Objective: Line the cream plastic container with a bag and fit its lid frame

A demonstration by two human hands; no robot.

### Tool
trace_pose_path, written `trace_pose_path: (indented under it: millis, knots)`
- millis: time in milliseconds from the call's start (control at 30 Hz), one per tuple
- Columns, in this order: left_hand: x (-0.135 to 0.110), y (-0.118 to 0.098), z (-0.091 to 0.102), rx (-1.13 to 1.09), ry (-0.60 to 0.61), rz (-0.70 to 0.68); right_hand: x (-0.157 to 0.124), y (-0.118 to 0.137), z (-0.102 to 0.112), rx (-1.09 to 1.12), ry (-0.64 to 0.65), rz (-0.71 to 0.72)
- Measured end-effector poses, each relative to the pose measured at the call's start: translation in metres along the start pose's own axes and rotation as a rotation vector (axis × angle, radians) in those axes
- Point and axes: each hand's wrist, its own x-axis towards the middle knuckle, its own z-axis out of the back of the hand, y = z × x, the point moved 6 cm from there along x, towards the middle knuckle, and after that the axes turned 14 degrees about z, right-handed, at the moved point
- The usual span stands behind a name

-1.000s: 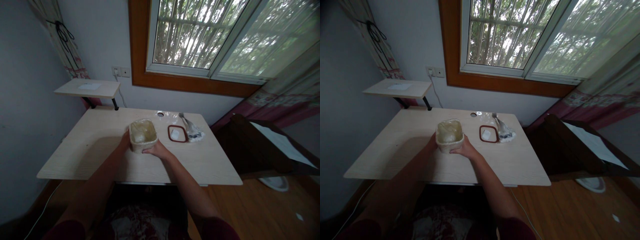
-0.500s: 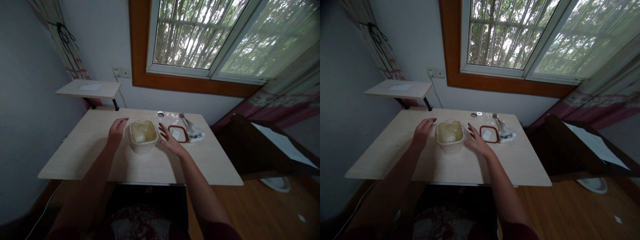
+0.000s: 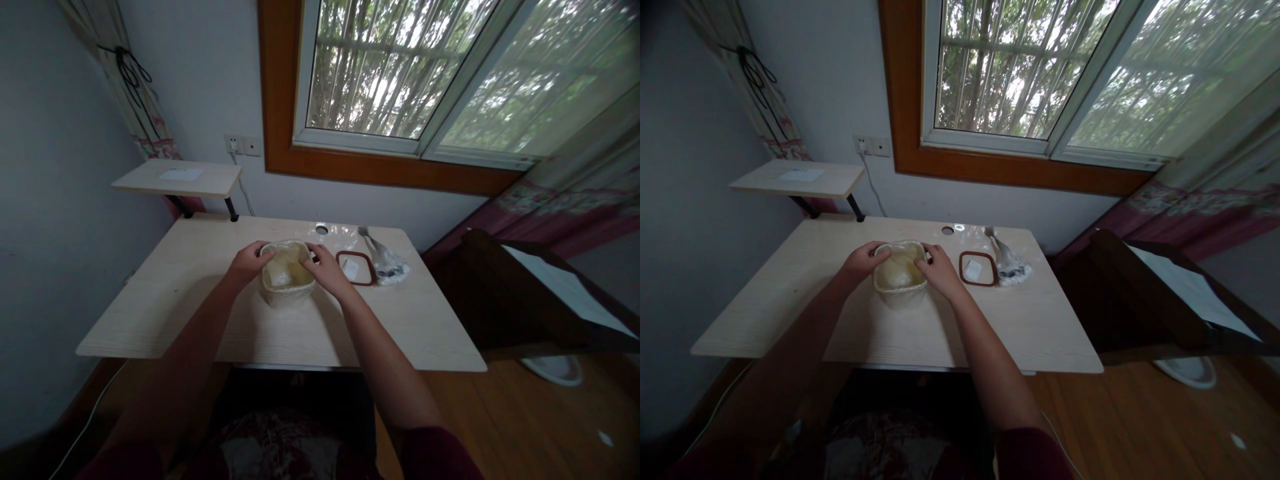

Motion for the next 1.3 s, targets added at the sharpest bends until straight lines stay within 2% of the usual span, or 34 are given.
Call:
trace_pose_path:
  millis: [167, 367, 467, 567, 667, 767, 867, 967, 1167, 1300]
  knots:
    - [-0.001, 0.014, -0.011, -0.185, 0.185, 0.11, -0.008, -0.008, -0.011, 0.169, 0.069, -0.149]
    - [-0.006, 0.019, -0.014, -0.285, 0.352, 0.234, -0.01, -0.017, -0.016, 0.284, 0.15, -0.216]
    - [-0.007, 0.021, -0.013, -0.268, 0.375, 0.307, -0.011, -0.02, -0.017, 0.303, 0.182, -0.238]
    - [-0.005, 0.019, -0.009, -0.193, 0.318, 0.266, -0.013, -0.019, -0.017, 0.309, 0.188, -0.258]
    - [0.0, 0.011, 0.004, -0.032, 0.091, 0.09, -0.014, -0.018, -0.016, 0.276, 0.159, -0.271]
    - [-0.003, -0.002, 0.02, 0.102, -0.163, -0.059, -0.013, -0.017, -0.009, 0.113, 0.043, -0.256]
    - [-0.012, -0.017, 0.027, 0.213, -0.277, -0.151, -0.012, -0.015, 0.001, -0.068, -0.1, -0.221]
    - [-0.021, -0.026, 0.027, 0.307, -0.277, -0.126, -0.01, -0.008, 0.006, -0.17, -0.141, -0.16]
    - [-0.03, -0.022, 0.022, 0.418, -0.141, 0.059, -0.011, -0.001, 0.002, -0.189, -0.02, -0.181]
    - [-0.033, -0.023, 0.02, 0.441, -0.057, 0.053, -0.012, 0.008, 0.0, -0.203, -0.035, -0.094]
